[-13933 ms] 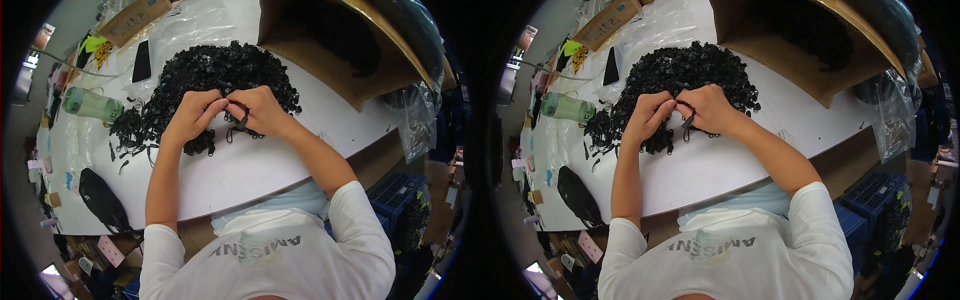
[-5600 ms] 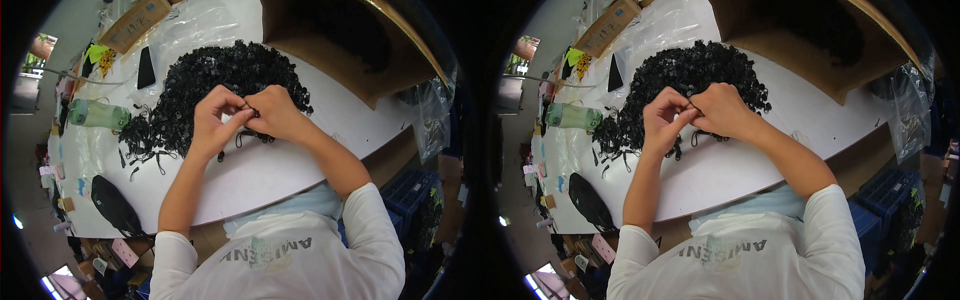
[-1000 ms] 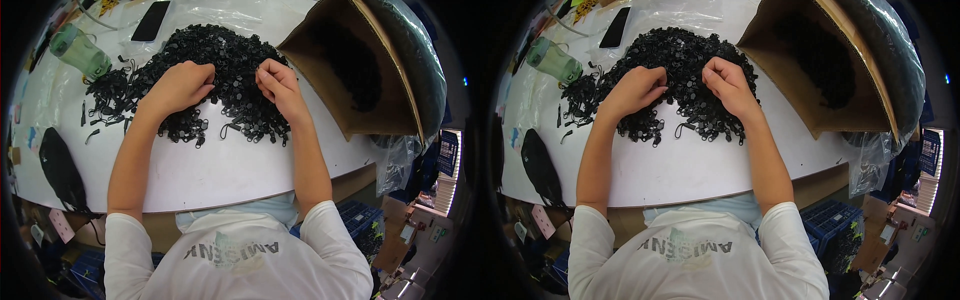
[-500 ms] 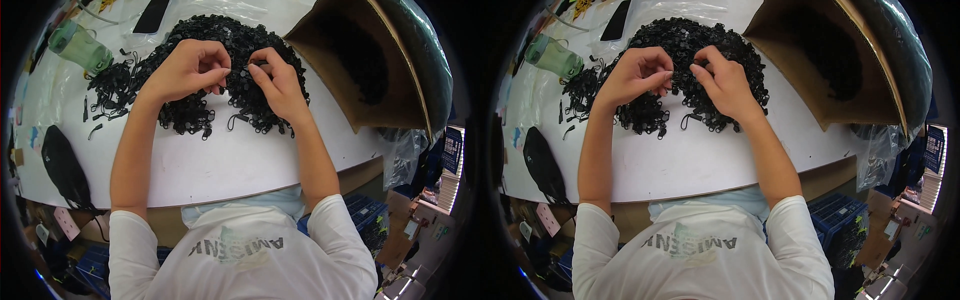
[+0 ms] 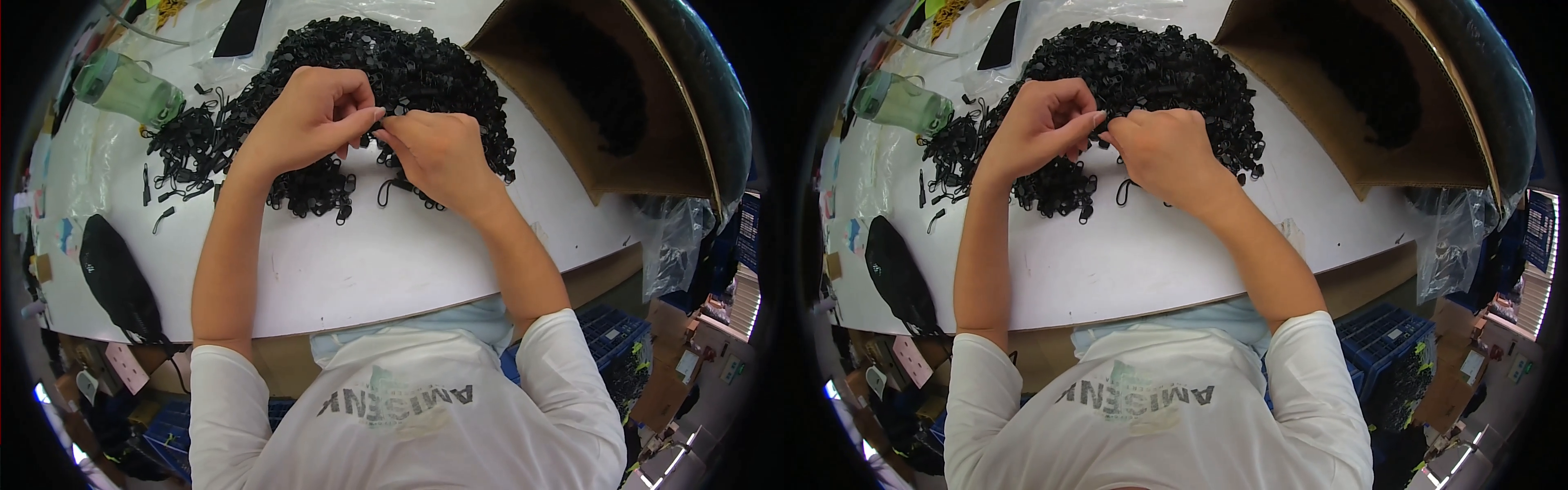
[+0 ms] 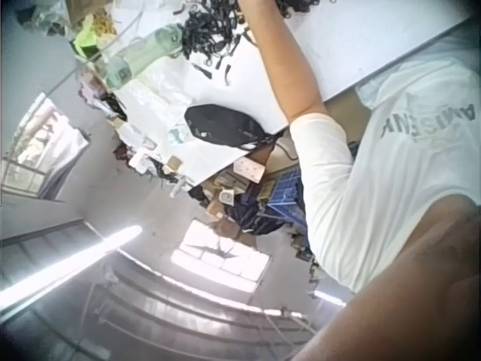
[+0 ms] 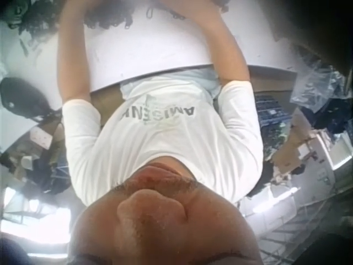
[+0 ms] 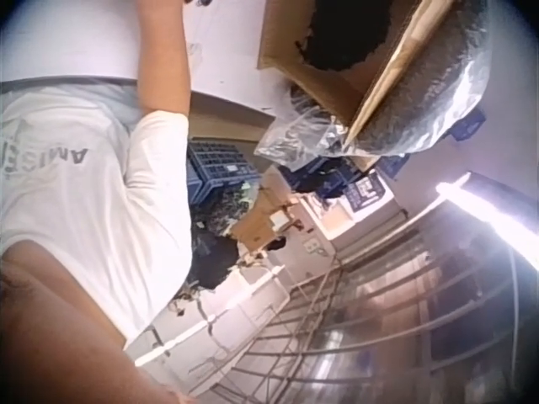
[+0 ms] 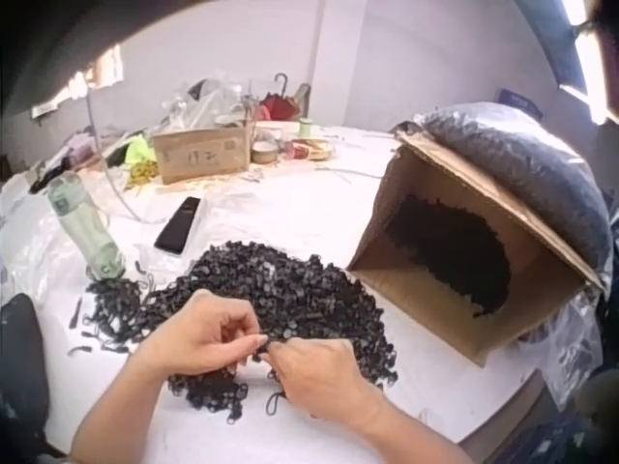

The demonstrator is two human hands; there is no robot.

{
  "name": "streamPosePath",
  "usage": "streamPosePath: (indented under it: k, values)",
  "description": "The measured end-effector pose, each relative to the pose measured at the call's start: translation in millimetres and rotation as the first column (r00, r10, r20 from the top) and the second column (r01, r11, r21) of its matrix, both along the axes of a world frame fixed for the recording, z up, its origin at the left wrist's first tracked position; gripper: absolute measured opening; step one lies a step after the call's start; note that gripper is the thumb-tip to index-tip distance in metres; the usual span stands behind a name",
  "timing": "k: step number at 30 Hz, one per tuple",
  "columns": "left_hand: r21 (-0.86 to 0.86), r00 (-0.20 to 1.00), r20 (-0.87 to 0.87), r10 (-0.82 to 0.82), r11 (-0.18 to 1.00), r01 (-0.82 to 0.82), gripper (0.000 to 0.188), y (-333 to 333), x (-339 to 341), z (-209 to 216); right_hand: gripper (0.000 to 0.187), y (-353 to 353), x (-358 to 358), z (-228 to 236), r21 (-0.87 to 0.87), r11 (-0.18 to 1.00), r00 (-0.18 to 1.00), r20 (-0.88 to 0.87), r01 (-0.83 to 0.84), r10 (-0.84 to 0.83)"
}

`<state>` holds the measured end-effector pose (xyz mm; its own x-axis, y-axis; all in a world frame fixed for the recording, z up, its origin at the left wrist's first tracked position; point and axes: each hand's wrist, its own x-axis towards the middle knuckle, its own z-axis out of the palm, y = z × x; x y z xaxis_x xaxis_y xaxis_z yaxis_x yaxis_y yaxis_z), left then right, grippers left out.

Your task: The recorder is sitting at a workbench, sorting and assembling small black plastic components, likely lanyard or bag clips.

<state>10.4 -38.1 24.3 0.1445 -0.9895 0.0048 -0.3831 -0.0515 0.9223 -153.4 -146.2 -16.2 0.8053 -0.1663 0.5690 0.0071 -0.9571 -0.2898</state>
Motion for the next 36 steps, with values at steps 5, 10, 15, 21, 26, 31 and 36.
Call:
streamPosePath:
  k: [5,10,15,21,26,31,36]
  values:
    - [-0.174,0.976,0.220,-0.004,0.984,0.044,0.019,-2.3,-5.8,-7.7,0.016,5.2,2.9,-6.2,0.011,1.000,1.000,0.001,-0.003,0.003]
    - [-0.245,0.944,0.324,0.062,0.969,0.021,0.020,-3.7,-4.9,-10.4,0.017,-0.4,2.0,-0.7,0.055,0.998,0.993,0.110,0.039,-0.045]
    - [-0.216,0.972,0.209,0.107,0.974,-0.061,0.015,-5.2,-13.8,-10.9,0.017,-5.2,1.7,-2.7,0.017,0.998,0.996,0.071,-0.053,0.052]
    - [-0.235,0.964,0.214,0.160,0.966,-0.108,0.016,-7.6,-22.8,-11.7,0.020,-1.6,-0.8,-0.8,0.056,0.998,0.997,0.080,0.005,-0.010]
    - [-0.198,0.973,0.026,0.229,0.955,-0.220,0.020,-11.1,-25.8,-17.1,0.018,-0.3,-1.9,5.4,0.045,0.992,0.989,0.076,0.122,-0.125]
    - [-0.026,0.952,-0.273,0.142,0.988,-0.154,0.033,-10.5,-17.4,-14.2,0.021,-4.0,-2.5,6.6,0.031,0.992,0.987,0.102,0.122,-0.125]
    - [0.166,0.905,-0.426,0.020,0.985,0.056,0.037,-7.6,-18.9,-13.4,0.023,-14.5,-1.7,1.7,0.043,0.992,0.984,0.138,-0.122,0.115]
